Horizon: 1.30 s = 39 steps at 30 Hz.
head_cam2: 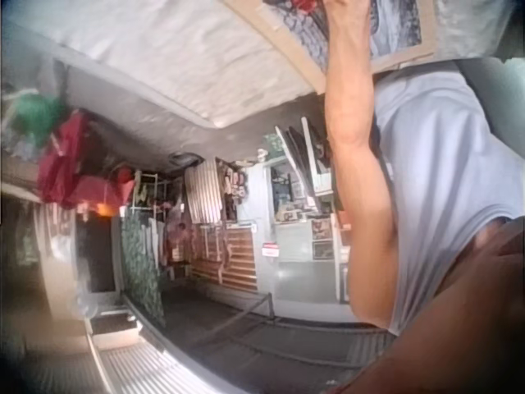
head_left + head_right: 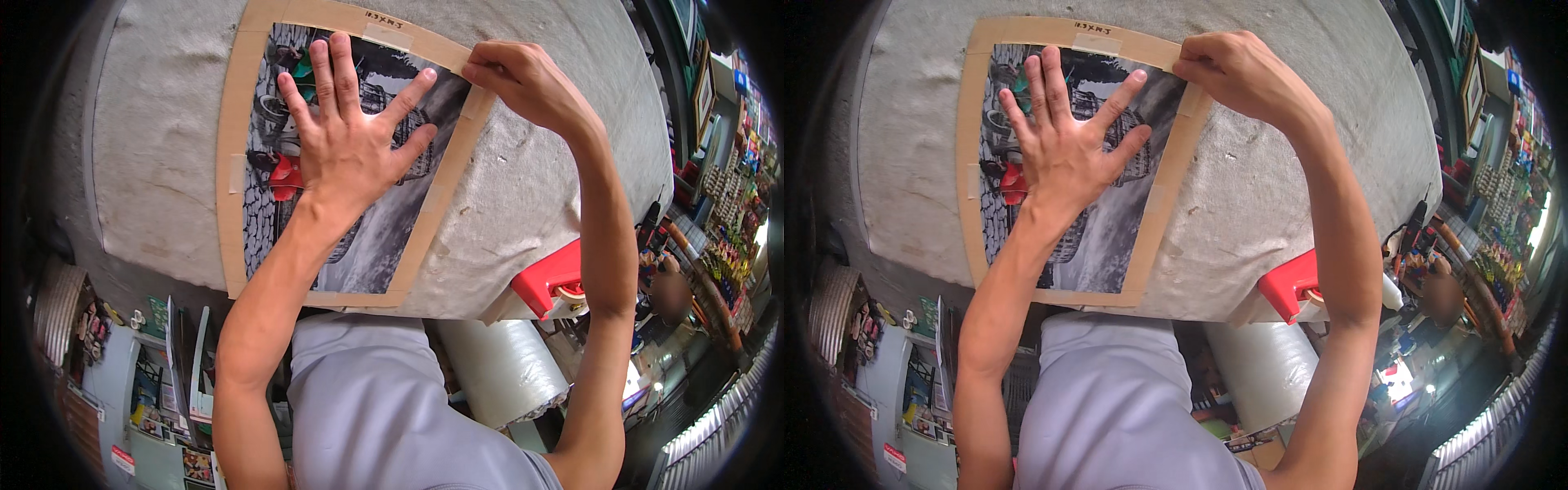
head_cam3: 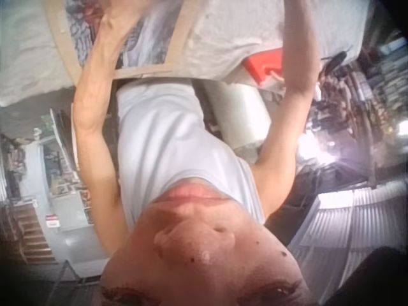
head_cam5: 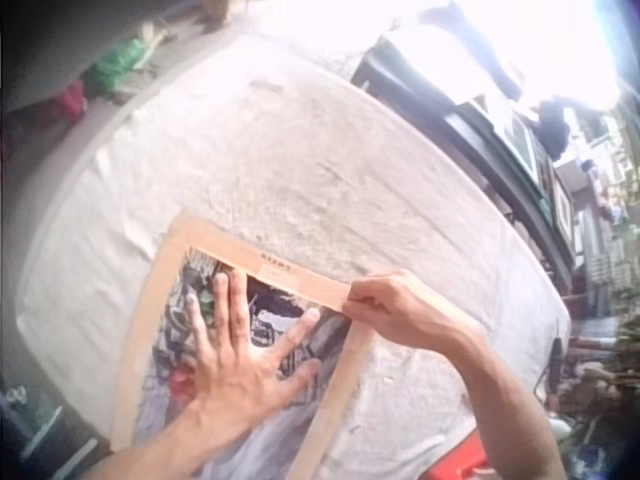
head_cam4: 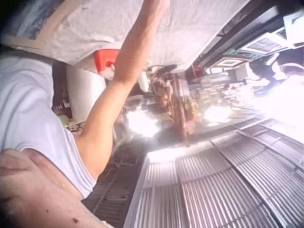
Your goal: The person tapes a printed photograph onto a cardboard backing using small pieces of adhesive tape, then places the mounted photo into a black frame. The person smooths the tape and adjusts the photo position before inserting it into the frame.
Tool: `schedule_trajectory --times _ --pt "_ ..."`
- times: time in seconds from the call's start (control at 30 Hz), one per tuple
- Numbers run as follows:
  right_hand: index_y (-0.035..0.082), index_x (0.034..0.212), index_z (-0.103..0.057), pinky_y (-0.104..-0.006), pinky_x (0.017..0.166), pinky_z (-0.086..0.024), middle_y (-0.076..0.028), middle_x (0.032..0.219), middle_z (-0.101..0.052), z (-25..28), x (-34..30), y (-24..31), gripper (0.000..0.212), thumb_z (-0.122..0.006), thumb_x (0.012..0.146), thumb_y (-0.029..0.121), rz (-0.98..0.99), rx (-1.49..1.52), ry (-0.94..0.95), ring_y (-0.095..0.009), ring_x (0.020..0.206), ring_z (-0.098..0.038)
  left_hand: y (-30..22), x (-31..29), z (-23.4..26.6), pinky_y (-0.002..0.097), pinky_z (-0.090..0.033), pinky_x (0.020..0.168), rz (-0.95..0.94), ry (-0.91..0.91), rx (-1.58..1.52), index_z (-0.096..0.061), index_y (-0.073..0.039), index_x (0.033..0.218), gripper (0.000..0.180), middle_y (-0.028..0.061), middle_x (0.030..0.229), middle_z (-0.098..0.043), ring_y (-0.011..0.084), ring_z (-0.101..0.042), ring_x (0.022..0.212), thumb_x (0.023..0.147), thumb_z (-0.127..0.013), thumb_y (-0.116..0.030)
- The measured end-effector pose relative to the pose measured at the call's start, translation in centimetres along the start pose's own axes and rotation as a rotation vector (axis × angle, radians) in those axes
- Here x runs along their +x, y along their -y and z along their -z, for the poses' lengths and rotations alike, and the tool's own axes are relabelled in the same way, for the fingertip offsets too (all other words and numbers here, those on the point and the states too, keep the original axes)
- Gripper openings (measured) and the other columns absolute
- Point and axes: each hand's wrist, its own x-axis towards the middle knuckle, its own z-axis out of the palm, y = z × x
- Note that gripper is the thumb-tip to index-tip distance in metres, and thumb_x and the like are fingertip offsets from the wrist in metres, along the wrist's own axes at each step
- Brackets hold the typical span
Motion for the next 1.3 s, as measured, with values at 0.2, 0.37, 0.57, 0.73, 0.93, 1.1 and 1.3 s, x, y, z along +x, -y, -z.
schedule_trajectory --times 0.2,0.37,0.57,0.73,0.93,1.1,1.3 --pt "-0.002 0.094 -0.068 -0.038 0.062 -0.047 -0.017 0.073 -0.063 0.0 0.1 0.3 0.022 -0.065 0.092 0.02 -0.028 0.011 0.012 -0.028 0.063 -0.061 0.0 0.1 0.1 0.0753 -0.009 0.109 0.002 0.006 0.003 -0.038 -0.054 0.146 0.059 0.0326 0.16 -0.006 0.0483 -0.003 0.15 0.09 -0.052 -0.067" --pt "-0.002 0.094 -0.069 -0.0382 0.062 -0.048 -0.017 0.072 -0.063 -0.1 0.1 0.1 0.023 -0.065 0.092 0.021 -0.016 -0.023 0.0 -0.028 0.063 -0.062 0.0 0.1 0.1 0.0753 -0.009 0.109 0.0 0.005 -0.002 -0.038 -0.054 0.146 0.06 0.0325 0.16 -0.006 0.0482 -0.003 0.15 0.089 -0.053 -0.067" --pt "-0.002 0.094 -0.069 -0.038 0.059 -0.048 -0.016 0.069 -0.063 -0.3 0.2 0.1 0.023 -0.066 0.092 0.021 -0.002 -0.045 -0.014 -0.028 0.06 -0.062 0.0 0.0 -0.1 0.0754 -0.009 0.109 0.003 -0.003 0.001 -0.038 -0.054 0.145 0.06 0.0318 0.16 -0.006 0.0475 -0.002 0.15 0.089 -0.053 -0.067" --pt "-0.002 0.094 -0.069 -0.0371 0.058 -0.048 -0.016 0.068 -0.063 -0.6 0.2 -0.3 0.023 -0.066 0.092 0.02 0.025 -0.056 -0.036 -0.027 0.059 -0.062 0.0 -0.1 -0.1 0.0729 -0.004 0.111 0.013 0.001 -0.003 -0.038 -0.056 0.145 0.058 0.0295 0.161 -0.008 0.044 -0.002 0.151 0.09 -0.049 -0.071" --pt "0.004 0.091 -0.07 -0.0327 0.052 -0.04 -0.006 0.065 -0.057 -0.9 0.2 -1.3 0.027 -0.063 0.098 0.029 0.024 -0.118 -0.006 -0.015 0.056 -0.051 -0.1 -0.1 -0.1 0.073 -0.004 0.111 -0.007 -0.011 0.032 -0.038 -0.056 0.145 0.058 0.0294 0.161 -0.007 0.0437 -0.001 0.151 0.09 -0.048 -0.071" --pt "0.004 0.09 -0.07 -0.0327 0.052 -0.04 -0.006 0.064 -0.056 -0.7 0.3 -1.4 0.028 -0.063 0.098 0.03 0.037 -0.136 0.007 -0.015 0.055 -0.051 -0.1 -0.1 0.0 0.0731 -0.003 0.111 -0.003 -0.012 0.025 -0.039 -0.056 0.145 0.059 0.0295 0.161 -0.007 0.0436 -0.001 0.151 0.089 -0.049 -0.072" --pt "0.004 0.09 -0.069 -0.0327 0.052 -0.04 -0.006 0.063 -0.056 -0.7 0.3 -1.3 0.027 -0.062 0.098 0.029 0.046 -0.138 0.001 -0.015 0.055 -0.051 -0.1 0.0 0.0 0.0735 -0.003 0.111 -0.005 -0.008 0.024 -0.038 -0.056 0.145 0.058 0.0294 0.161 -0.007 0.0438 -0.001 0.151 0.089 -0.049 -0.072"
